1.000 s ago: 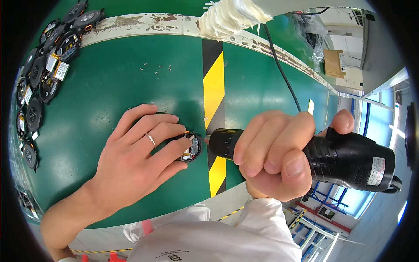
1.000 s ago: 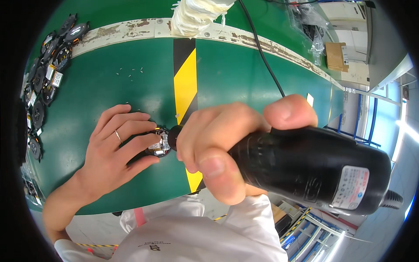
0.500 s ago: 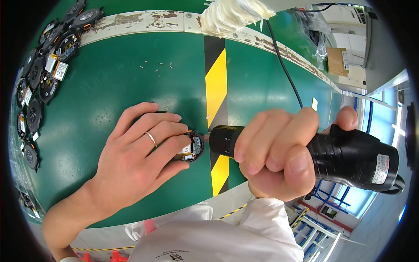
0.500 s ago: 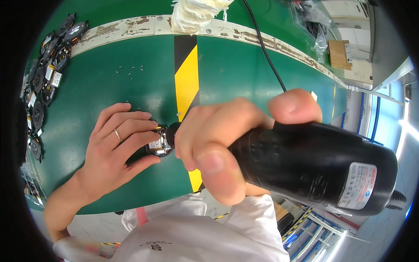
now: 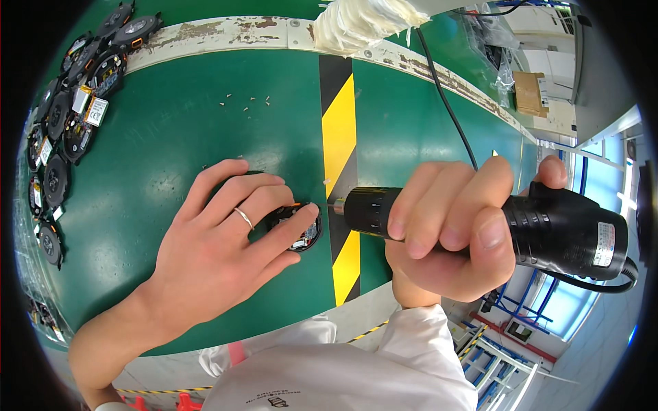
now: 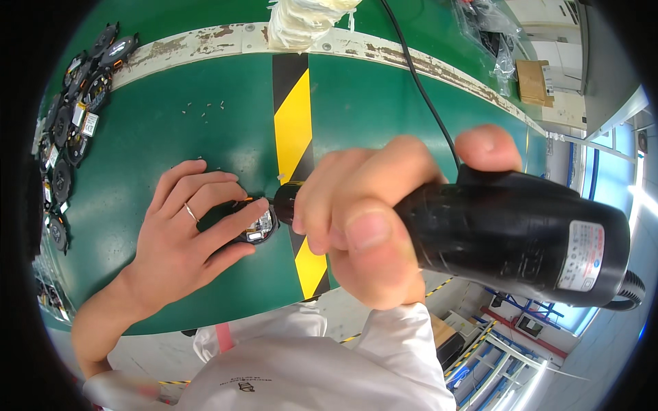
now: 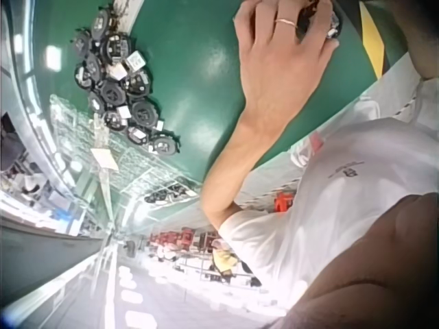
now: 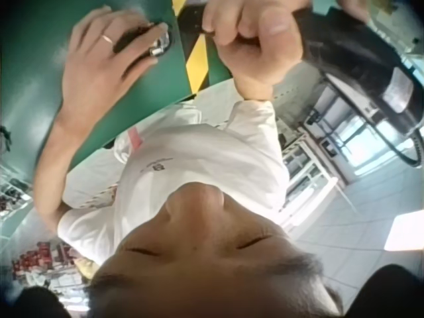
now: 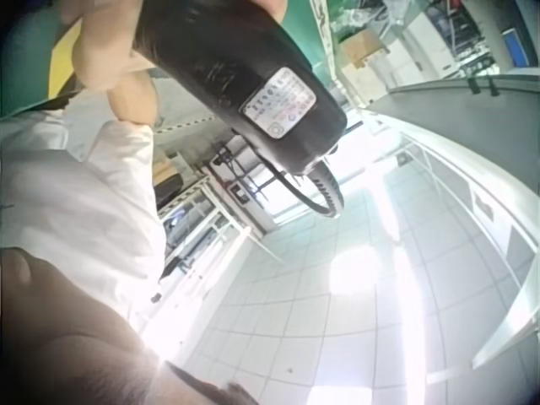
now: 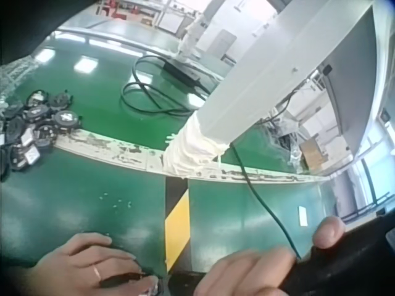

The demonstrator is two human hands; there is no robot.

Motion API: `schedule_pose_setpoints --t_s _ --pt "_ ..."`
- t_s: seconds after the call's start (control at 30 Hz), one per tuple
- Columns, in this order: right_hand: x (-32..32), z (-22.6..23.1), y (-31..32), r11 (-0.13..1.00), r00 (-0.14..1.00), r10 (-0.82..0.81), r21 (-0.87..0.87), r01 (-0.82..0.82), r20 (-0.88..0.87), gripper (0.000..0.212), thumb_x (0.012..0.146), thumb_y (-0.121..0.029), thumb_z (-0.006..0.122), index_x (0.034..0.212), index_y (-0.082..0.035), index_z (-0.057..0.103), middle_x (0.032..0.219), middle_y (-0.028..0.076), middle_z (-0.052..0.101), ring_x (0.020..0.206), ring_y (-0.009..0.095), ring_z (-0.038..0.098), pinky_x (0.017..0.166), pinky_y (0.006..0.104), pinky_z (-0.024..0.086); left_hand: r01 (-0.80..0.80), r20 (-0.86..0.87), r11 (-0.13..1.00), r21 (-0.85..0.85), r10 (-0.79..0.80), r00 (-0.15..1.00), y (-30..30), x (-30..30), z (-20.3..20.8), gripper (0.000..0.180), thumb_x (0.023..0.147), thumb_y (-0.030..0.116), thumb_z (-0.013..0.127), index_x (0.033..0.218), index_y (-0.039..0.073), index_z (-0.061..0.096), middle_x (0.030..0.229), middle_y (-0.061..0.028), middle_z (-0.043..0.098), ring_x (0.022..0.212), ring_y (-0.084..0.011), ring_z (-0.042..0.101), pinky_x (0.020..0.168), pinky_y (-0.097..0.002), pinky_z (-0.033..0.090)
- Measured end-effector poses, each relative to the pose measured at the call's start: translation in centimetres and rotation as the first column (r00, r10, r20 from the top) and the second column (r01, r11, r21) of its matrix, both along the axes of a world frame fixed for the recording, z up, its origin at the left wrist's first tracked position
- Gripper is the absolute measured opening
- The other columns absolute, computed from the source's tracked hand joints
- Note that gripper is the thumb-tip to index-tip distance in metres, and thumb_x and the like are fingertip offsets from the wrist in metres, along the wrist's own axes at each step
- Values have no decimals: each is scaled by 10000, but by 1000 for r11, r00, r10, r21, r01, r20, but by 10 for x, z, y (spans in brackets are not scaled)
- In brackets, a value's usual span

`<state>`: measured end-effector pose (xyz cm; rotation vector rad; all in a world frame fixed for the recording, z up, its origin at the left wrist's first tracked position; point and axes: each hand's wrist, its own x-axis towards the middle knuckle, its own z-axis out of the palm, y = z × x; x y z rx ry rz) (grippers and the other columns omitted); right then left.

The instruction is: Assemble small electronic components using an electric screwdriver at an assembly line.

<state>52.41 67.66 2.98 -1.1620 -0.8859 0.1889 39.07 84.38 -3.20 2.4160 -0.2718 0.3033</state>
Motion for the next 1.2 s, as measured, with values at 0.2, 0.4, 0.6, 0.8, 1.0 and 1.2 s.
schedule_pose_setpoints --t_s 0.2,0.4,0.6,0.8,1.0,1.2 --pt "20 -1 -8 907 912 404 97 -409 68 549 973 -49 494 1481 -60 286 752 59 488 465 174 478 445 341 508 -2 -43 998 -58 -1 999 4 3 4 526 726 268 825 1215 115 709 1114 -50 628 1125 -261 597 1052 -511 445" --pt "3 -10 -1 966 968 249 56 -251 41 594 970 -33 526 1494 -85 249 790 75 534 490 186 514 460 344 523 -1 -48 997 -72 -2 999 4 2 3 511 730 272 826 1195 93 715 1108 -48 629 1117 -265 598 1049 -510 440" --pt "4 -13 -1 966 968 247 68 -250 46 602 974 -37 527 1496 -104 233 790 76 544 496 188 515 458 344 514 -7 -53 998 -59 4 999 3 2 2 503 741 293 820 1191 91 720 1106 -48 630 1119 -266 598 1048 -510 438" --pt "0 -7 2 966 966 255 24 -256 48 591 969 -22 559 1462 -137 253 784 85 563 488 201 528 455 355 510 -19 -41 997 -78 16 999 4 3 3 492 755 302 806 1189 88 719 1114 -48 631 1122 -265 594 1051 -496 441" --pt "-5 -7 9 955 954 295 -9 -295 56 514 975 -16 562 1402 -145 309 769 76 549 476 196 519 436 345 486 -32 -10 993 -110 31 999 3 2 -3 465 771 296 792 1175 79 714 1124 -57 622 1128 -268 586 1058 -499 441" --pt "-2 0 14 941 939 338 -48 -335 65 412 989 -23 546 1347 -122 367 756 59 511 467 176 495 415 321 456 -6 -23 992 -130 3 1000 5 0 -3 490 744 274 804 1184 82 702 1144 -50 589 1135 -262 574 1063 -487 441"
